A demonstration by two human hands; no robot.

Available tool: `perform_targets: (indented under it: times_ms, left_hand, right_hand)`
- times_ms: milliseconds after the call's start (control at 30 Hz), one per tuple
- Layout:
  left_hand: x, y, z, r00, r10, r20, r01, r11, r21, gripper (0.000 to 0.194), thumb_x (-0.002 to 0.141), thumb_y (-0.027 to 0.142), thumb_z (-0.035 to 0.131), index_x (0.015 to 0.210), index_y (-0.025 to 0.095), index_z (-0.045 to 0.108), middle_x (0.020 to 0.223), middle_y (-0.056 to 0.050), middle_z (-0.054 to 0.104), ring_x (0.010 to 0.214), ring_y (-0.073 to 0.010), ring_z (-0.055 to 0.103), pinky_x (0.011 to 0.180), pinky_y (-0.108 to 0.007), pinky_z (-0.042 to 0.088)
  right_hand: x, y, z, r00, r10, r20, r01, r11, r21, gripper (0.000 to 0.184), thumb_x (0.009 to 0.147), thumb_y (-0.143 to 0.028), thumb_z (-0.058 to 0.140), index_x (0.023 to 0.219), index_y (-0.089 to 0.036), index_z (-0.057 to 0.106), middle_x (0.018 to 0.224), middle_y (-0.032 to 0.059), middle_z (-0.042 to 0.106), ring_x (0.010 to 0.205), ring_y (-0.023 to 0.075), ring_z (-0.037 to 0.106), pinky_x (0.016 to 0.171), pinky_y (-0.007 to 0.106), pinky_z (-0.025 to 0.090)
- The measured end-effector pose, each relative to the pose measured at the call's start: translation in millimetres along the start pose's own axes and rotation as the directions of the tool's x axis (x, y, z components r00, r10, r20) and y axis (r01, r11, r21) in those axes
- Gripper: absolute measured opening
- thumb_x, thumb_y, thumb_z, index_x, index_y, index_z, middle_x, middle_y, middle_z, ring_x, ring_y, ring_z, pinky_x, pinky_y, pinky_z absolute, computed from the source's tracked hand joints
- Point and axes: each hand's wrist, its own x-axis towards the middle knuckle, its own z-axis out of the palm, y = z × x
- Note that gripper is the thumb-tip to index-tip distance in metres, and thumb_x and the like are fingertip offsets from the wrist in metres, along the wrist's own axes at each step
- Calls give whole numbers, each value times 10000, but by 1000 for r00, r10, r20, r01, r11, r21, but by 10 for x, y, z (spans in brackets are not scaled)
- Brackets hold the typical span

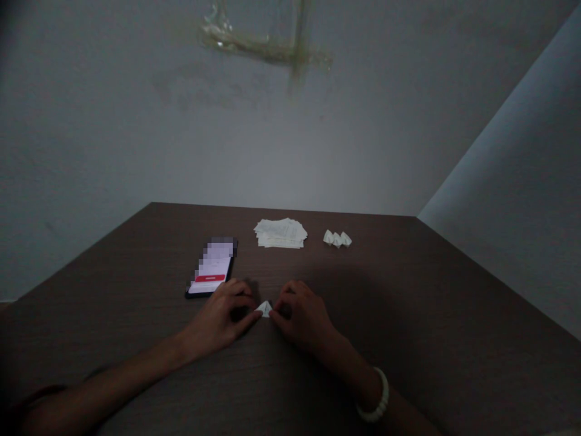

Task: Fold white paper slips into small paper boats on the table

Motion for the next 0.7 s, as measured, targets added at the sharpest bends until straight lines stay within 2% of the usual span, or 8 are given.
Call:
perform_targets:
  times_ms: [367,600,700]
  left_hand:
    - [-21,-87,56,1000,1,27,-1,1000,-24,28,821,214,645,823,186,641,898,-34,600,877,-213,527,769,-360,416]
    - [-17,-93,52,999,-10,49,14,995,-96,73,806,168,660,842,187,599,879,-25,616,863,-211,544,770,-354,414]
    - [-33,-111,61,998,-39,56,45,993,-107,86,799,189,673,819,185,589,852,-25,607,833,-207,546,747,-344,414]
  right_hand:
    - [-20,1,16,999,-42,-1,42,999,18,78,777,-253,697,828,-207,661,974,39,589,921,181,561,800,321,459]
    - [-12,21,57,998,-41,-43,47,988,144,117,742,-174,722,801,-203,626,937,22,629,883,170,574,805,312,444]
    - [-20,26,62,998,-49,-31,54,984,168,100,767,-189,712,797,-202,618,848,1,660,803,160,586,819,329,428]
